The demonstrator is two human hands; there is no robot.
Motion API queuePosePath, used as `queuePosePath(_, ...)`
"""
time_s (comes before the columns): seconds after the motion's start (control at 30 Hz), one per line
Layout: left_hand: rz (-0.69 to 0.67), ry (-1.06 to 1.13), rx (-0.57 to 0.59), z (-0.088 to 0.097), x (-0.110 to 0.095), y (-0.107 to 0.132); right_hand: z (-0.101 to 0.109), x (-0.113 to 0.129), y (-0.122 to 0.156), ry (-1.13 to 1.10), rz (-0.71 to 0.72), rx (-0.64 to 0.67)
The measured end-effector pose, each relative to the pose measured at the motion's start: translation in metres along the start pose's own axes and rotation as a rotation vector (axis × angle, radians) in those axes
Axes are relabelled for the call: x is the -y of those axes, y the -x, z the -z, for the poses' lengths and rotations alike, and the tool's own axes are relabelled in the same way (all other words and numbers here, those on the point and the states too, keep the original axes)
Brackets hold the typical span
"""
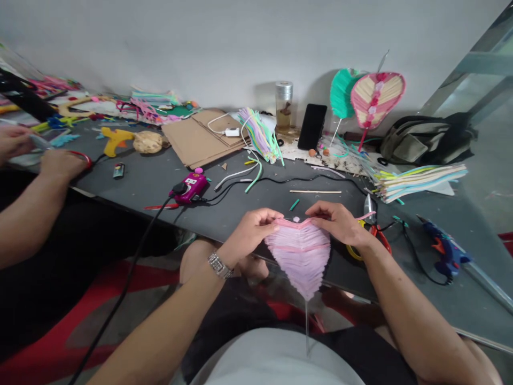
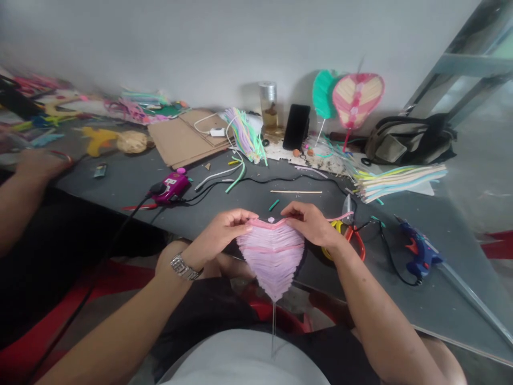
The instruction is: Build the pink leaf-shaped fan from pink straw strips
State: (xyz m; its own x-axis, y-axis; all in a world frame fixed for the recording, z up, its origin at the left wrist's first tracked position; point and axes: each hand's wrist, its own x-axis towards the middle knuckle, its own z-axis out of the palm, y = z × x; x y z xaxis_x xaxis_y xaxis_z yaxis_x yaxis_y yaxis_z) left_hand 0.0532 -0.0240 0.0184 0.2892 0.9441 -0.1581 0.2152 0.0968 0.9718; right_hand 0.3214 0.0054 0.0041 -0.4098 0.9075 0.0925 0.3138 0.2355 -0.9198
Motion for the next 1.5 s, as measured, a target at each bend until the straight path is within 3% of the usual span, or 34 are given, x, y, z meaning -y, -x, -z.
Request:
queuePosePath(0.27, 0.018, 0.017, -0.021, -0.001, -0.007, -0.004, 0.003, -0.001, 0.0, -0.023, -0.022, -0.018)
queuePosePath(0.43, 0.136, 0.313, -0.076, -0.003, -0.012, -0.003, 0.004, 0.0, 0.0, -0.032, -0.001, -0.071)
queuePosePath(0.53, 0.175, 0.432, -0.051, -0.004, -0.013, -0.004, 0.004, 0.002, 0.0, -0.004, 0.013, -0.09)
queuePosePath(0.93, 0.131, 0.336, 0.052, -0.001, -0.009, -0.014, 0.007, 0.003, 0.003, -0.013, 0.006, -0.087)
queuePosePath(1.5, 0.122, 0.194, 0.01, 0.001, -0.021, -0.01, 0.006, 0.007, 0.004, -0.058, 0.019, -0.11)
